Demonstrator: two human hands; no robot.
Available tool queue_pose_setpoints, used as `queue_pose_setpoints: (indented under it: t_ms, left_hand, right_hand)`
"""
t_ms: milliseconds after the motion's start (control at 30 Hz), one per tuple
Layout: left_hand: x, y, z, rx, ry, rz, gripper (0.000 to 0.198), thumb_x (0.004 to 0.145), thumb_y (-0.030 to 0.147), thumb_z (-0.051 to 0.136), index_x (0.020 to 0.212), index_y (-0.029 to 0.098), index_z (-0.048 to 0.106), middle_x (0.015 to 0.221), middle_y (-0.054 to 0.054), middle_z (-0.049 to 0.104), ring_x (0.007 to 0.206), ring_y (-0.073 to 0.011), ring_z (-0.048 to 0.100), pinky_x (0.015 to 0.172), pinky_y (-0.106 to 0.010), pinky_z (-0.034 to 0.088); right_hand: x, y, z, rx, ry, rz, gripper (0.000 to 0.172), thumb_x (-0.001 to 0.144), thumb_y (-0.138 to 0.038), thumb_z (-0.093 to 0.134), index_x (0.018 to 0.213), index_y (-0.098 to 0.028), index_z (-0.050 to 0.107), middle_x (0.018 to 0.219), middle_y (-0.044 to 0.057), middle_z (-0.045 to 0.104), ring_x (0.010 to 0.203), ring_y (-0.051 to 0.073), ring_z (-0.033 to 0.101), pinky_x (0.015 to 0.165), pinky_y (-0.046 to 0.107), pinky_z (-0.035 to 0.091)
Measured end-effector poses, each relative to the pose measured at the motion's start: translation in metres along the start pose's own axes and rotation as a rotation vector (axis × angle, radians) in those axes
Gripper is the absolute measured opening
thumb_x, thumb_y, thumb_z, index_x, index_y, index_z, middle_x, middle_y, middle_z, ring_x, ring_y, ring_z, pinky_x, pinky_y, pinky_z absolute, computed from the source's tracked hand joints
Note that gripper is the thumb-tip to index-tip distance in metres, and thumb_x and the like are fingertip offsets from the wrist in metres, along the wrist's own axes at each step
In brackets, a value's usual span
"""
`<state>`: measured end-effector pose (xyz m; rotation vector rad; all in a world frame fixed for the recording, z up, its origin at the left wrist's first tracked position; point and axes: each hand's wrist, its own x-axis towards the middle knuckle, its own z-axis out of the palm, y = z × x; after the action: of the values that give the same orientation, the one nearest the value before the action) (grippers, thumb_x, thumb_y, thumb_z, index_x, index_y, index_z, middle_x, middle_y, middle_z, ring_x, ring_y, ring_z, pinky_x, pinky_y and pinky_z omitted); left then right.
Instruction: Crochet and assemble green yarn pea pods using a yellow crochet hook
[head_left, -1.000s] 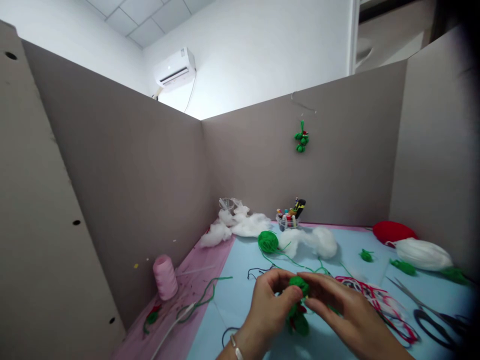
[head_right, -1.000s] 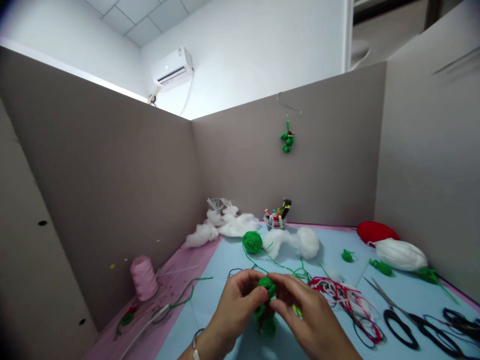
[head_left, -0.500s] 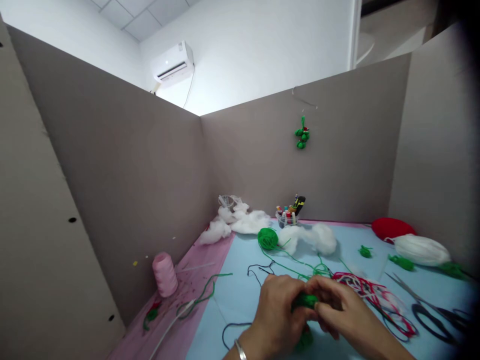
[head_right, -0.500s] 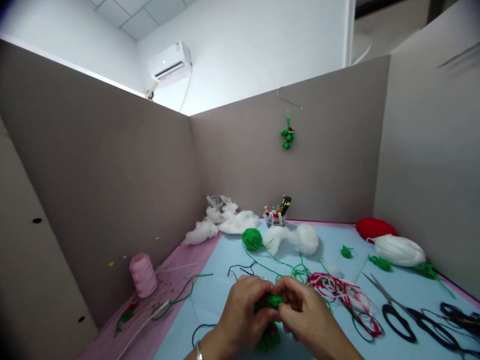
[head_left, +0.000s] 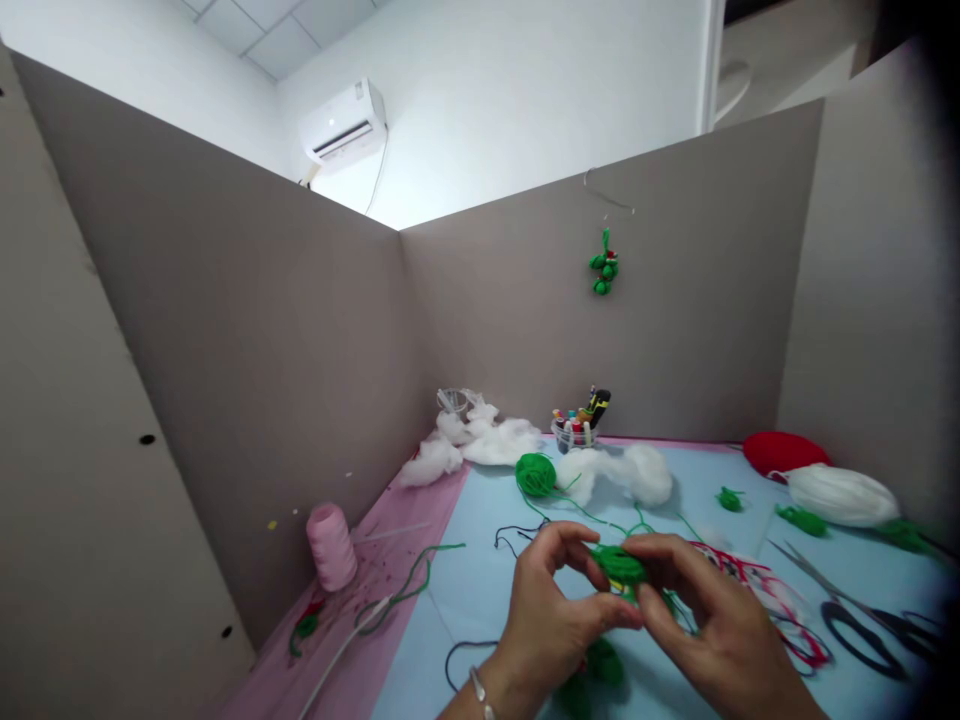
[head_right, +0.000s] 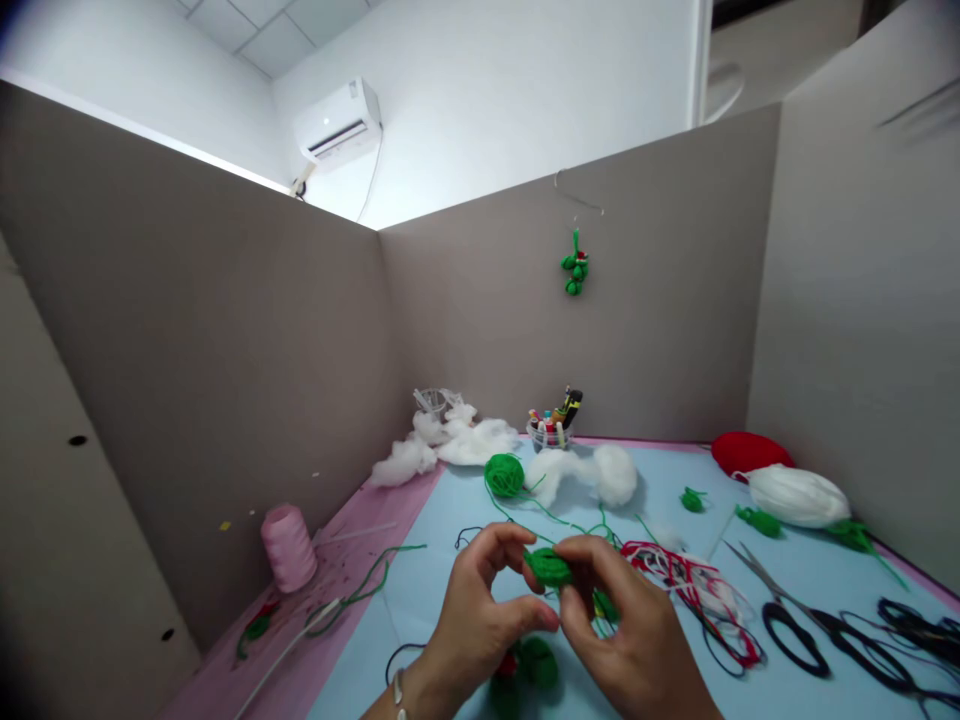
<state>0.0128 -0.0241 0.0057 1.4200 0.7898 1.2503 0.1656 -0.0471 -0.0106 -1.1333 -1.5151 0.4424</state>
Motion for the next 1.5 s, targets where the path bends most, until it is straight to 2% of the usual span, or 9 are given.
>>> queue_pose_setpoints:
  t_ms: [133,367,533,633,833,933,1167,1400,1500]
  left_hand:
    - [0.001,-0.003,-0.001,-0.018,-0.029,-0.002,0.029,0.057,0.017,0.074,0.084,0.015,0.063,0.072,0.0,0.061,0.073,-0.0144,0.054,0.073,-0.027,0.042]
    - [0.0,0.002,-0.004,0.058,-0.048,0.031,0.022,0.06,0.01,0.065,0.078,0.016,0.057,0.072,0.003,0.057,0.073,-0.0128,0.05,0.072,-0.025,0.04]
    - [-0.003,0.003,-0.003,0.159,-0.058,0.047,0.009,0.064,0.013,0.064,0.069,0.016,0.057,0.063,0.005,0.051,0.064,-0.0104,0.044,0.064,-0.024,0.036]
    - [-0.002,0.006,-0.001,0.129,-0.026,-0.031,0.018,0.057,0.017,0.074,0.067,0.015,0.059,0.059,0.006,0.051,0.061,-0.01,0.045,0.062,-0.024,0.036]
    - [0.001,0.012,-0.001,0.08,0.011,-0.049,0.036,0.047,0.007,0.077,0.078,0.015,0.063,0.057,0.006,0.054,0.062,-0.0108,0.051,0.068,-0.025,0.041]
    - [0.003,0.014,-0.004,0.042,0.01,-0.039,0.028,0.054,0.009,0.071,0.081,0.014,0.065,0.063,0.003,0.058,0.066,-0.0123,0.053,0.07,-0.026,0.043]
    - [0.005,0.012,-0.009,0.092,0.011,0.014,0.006,0.064,0.02,0.064,0.064,0.014,0.064,0.068,-0.002,0.057,0.069,-0.0145,0.052,0.068,-0.027,0.04]
    - [0.006,0.005,-0.01,-0.21,-0.049,-0.276,0.021,0.059,0.03,0.069,0.062,0.014,0.055,0.059,0.003,0.049,0.057,-0.009,0.042,0.062,-0.024,0.033]
    - [0.007,0.006,-0.008,-0.162,-0.035,-0.292,0.025,0.062,0.035,0.069,0.064,0.015,0.055,0.061,0.002,0.049,0.057,-0.0093,0.044,0.061,-0.025,0.034]
  right_hand:
    - [-0.002,0.002,-0.001,-0.201,0.005,-0.221,0.017,0.075,-0.022,0.059,0.091,-0.027,0.063,0.095,0.005,0.071,0.085,0.023,0.068,0.075,0.032,0.053]
    - [0.003,-0.001,-0.004,-0.154,-0.151,-0.191,0.025,0.081,-0.026,0.057,0.105,-0.027,0.064,0.104,0.006,0.069,0.091,0.023,0.066,0.078,0.032,0.053]
    - [0.001,-0.001,0.001,0.104,-0.257,0.042,0.011,0.08,-0.025,0.056,0.086,-0.023,0.064,0.081,0.004,0.067,0.078,0.021,0.065,0.068,0.029,0.051]
    - [0.001,-0.002,0.005,0.33,-0.247,0.191,0.006,0.077,-0.024,0.059,0.08,-0.022,0.062,0.075,0.002,0.065,0.073,0.019,0.061,0.064,0.027,0.048]
    - [0.006,-0.006,0.003,0.671,-0.277,0.44,0.01,0.069,-0.022,0.061,0.079,-0.019,0.064,0.069,0.0,0.06,0.058,0.012,0.048,0.053,0.024,0.038]
    - [0.008,-0.009,0.002,0.731,-0.248,0.503,0.014,0.068,-0.026,0.064,0.078,-0.017,0.066,0.066,-0.001,0.055,0.055,0.011,0.045,0.052,0.024,0.037]
    - [0.007,-0.006,0.006,0.557,-0.238,0.393,0.011,0.066,-0.025,0.063,0.073,-0.018,0.062,0.059,-0.003,0.052,0.054,0.012,0.044,0.049,0.025,0.035]
    - [0.005,0.008,0.003,0.187,-0.186,0.192,0.011,0.069,-0.022,0.059,0.08,-0.02,0.06,0.075,0.002,0.063,0.075,0.02,0.061,0.066,0.029,0.049]
    - [0.001,0.015,0.002,0.015,-0.155,0.061,0.015,0.074,-0.021,0.054,0.089,-0.021,0.058,0.082,0.003,0.065,0.079,0.021,0.064,0.067,0.029,0.051]
